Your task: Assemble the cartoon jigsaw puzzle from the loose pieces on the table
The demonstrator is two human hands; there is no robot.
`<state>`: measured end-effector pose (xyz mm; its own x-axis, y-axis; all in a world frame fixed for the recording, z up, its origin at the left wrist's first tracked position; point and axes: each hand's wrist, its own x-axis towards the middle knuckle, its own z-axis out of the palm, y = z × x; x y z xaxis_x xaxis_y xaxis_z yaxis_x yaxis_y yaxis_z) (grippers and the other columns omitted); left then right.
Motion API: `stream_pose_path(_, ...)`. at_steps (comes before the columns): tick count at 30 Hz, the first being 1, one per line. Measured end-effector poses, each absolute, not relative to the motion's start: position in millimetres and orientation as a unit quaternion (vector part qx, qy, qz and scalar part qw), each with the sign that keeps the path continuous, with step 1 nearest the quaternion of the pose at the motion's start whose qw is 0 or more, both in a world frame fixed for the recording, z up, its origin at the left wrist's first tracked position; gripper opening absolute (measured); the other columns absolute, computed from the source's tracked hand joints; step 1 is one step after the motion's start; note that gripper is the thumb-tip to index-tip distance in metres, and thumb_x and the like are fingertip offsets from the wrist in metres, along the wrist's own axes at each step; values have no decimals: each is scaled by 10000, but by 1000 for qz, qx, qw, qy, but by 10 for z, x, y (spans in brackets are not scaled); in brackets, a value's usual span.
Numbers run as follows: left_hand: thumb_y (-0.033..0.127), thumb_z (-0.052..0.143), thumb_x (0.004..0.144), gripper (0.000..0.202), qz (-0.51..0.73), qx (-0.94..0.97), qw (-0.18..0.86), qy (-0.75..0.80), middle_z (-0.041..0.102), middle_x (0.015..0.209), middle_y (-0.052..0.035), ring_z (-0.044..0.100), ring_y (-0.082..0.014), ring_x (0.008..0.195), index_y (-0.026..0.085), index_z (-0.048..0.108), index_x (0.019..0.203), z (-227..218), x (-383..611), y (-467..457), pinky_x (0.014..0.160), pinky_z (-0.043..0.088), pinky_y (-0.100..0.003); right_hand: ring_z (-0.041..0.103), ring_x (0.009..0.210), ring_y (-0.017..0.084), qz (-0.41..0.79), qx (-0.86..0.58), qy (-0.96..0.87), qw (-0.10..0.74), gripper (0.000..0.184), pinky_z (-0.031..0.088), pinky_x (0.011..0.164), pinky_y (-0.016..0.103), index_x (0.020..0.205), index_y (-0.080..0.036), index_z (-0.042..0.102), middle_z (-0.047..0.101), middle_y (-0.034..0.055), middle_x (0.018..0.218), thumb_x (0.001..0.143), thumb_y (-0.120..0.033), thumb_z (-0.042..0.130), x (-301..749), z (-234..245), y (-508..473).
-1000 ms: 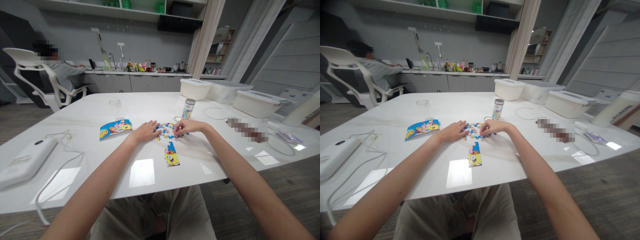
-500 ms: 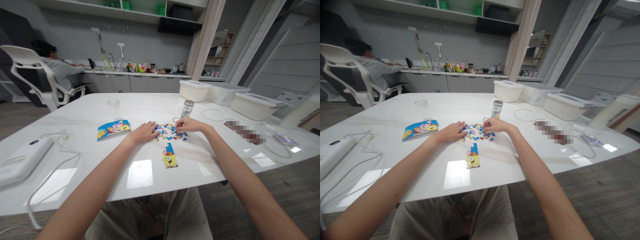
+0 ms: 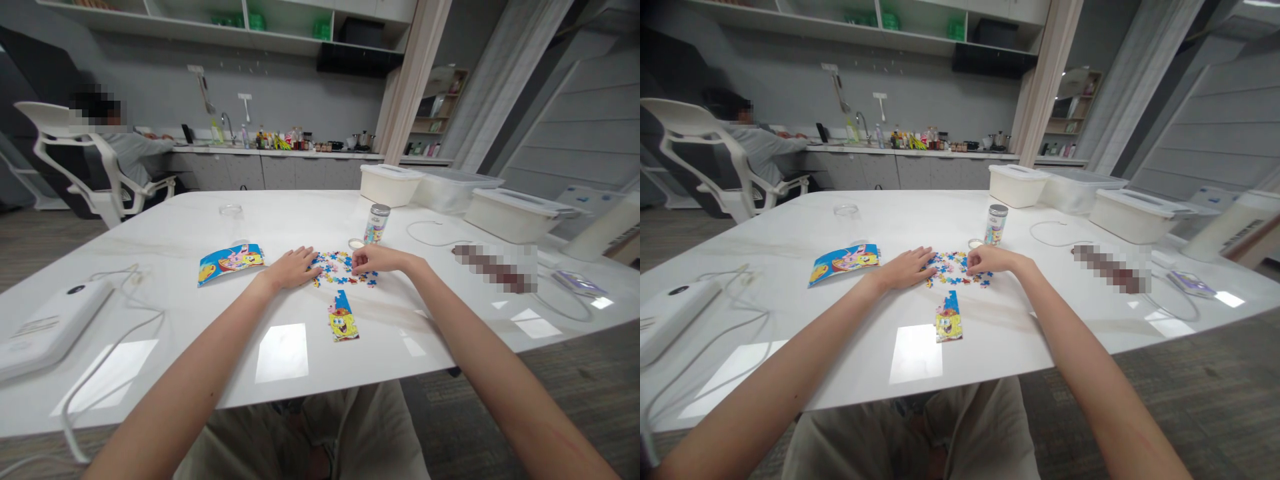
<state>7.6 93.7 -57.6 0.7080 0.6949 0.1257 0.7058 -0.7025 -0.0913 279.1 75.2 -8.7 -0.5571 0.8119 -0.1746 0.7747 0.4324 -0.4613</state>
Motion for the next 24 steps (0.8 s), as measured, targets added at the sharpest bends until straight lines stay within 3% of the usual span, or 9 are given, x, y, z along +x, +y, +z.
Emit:
stream_pose_path(9, 499, 296, 986, 541, -42, -923, 63, -377, 421, 1477, -178, 391, -287, 1360, 141, 416, 1374, -564, 83, 919, 1071, 351, -429, 548, 644, 146, 219, -476, -850, 57, 287, 385, 592, 254, 892, -143, 665, 643, 33, 720, 809, -410, 601, 2786, -98, 771)
stream_pose_path(15, 461, 322, 984, 489, -60, -920, 74, -380, 456, 1441, -176, 427, -277, 1326, 145, 466, 1329, -535, 101, 876, 1051, 383, -423, 574, 649, 141, 205, -481, -852, 39, 307, 405, 592, 237, 863, -159, 668, 658, 17, 726, 733, -435, 708, 2764, -45, 717)
stream_pose_path(20, 429, 330, 990, 410, -78, -915, 92, -385, 594, 1259, -134, 571, -239, 1145, 170, 567, 1203, -442, 115, 825, 953, 445, -357, 578, 696, 154, 135, -528, -835, 76, 248, 391, 610, 243, 916, -139, 659, 681, 63, 816, 883, -358, 549, 2821, -26, 756)
stream_pose_path(24, 351, 315, 1000, 377, -79, -902, 109, -410, 652, 1086, -115, 627, -222, 988, 178, 648, 1039, -358, 109, 812, 858, 467, -338, 596, 770, 174, 79, -568, -813, 98, 216, 393, 658, 249, 971, -132, 650, 697, 106, 928, 918, -265, 489, 2845, -32, 781)
